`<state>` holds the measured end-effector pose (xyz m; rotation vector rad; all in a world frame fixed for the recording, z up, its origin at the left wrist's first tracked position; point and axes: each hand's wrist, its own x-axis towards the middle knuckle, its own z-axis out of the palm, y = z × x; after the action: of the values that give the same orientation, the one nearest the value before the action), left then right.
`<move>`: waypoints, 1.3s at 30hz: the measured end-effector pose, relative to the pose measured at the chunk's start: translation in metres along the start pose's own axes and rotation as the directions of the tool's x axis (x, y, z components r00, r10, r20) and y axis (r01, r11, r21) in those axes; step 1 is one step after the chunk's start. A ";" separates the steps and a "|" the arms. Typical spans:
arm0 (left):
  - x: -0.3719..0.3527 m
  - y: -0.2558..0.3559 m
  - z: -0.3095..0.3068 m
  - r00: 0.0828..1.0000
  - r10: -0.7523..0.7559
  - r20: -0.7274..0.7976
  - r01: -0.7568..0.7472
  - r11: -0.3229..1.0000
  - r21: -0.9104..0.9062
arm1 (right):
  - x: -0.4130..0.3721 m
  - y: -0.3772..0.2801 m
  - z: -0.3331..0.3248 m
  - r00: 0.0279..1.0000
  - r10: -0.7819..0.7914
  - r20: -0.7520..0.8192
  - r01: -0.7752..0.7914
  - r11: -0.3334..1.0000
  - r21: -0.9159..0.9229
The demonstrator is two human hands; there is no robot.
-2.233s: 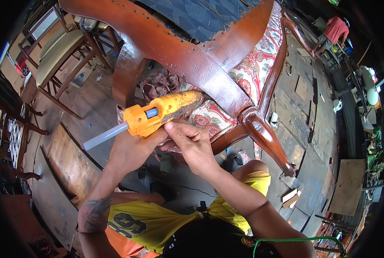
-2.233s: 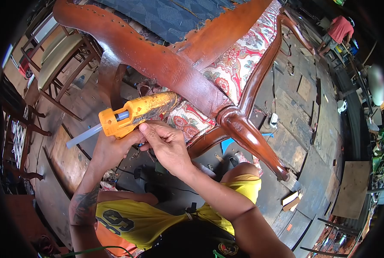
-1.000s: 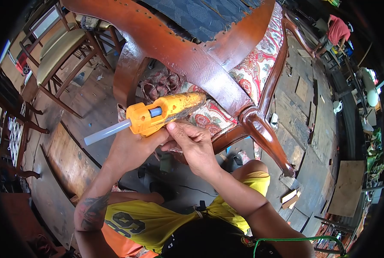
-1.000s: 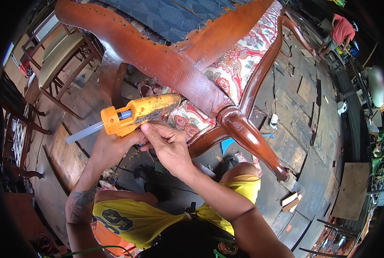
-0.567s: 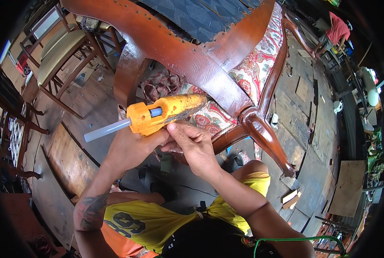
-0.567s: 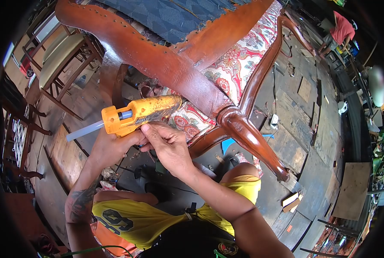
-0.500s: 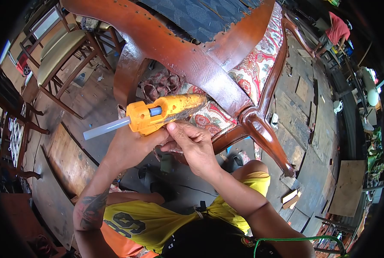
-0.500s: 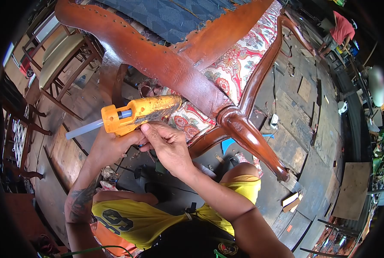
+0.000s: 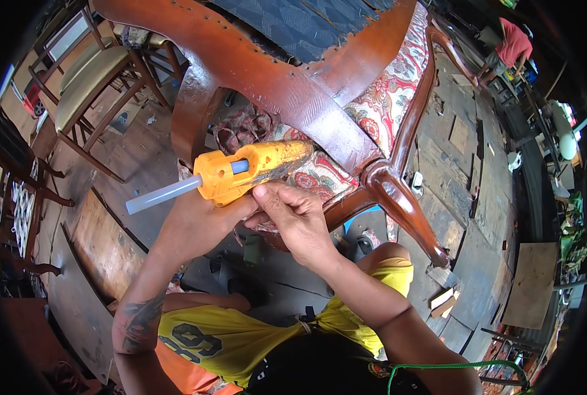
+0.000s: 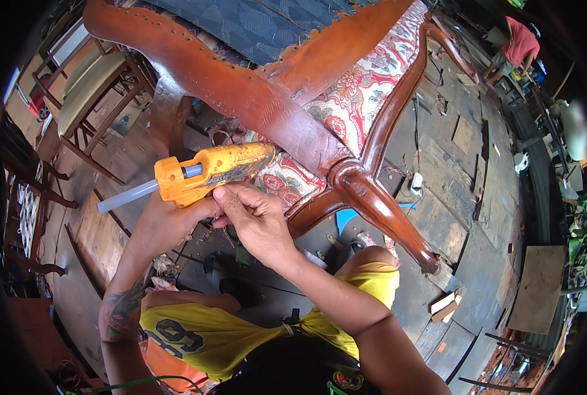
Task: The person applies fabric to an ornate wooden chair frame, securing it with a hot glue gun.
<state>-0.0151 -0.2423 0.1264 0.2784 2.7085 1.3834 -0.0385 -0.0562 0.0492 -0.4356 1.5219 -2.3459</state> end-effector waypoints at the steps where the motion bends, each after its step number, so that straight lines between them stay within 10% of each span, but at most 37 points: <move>1: 0.000 0.000 0.001 1.000 0.003 -0.004 -0.003 1.000 0.001 | 0.000 -0.001 0.000 1.000 -0.004 0.004 0.004 1.000 -0.002; 39: -0.008 0.014 0.009 0.985 -0.131 -0.111 0.122 0.989 -0.087 | 0.003 -0.005 0.005 0.999 -0.030 0.021 0.030 1.000 0.001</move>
<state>-0.0044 -0.2284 0.1321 0.0191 2.6983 1.5118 -0.0391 -0.0598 0.0559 -0.4851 1.5159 -2.3568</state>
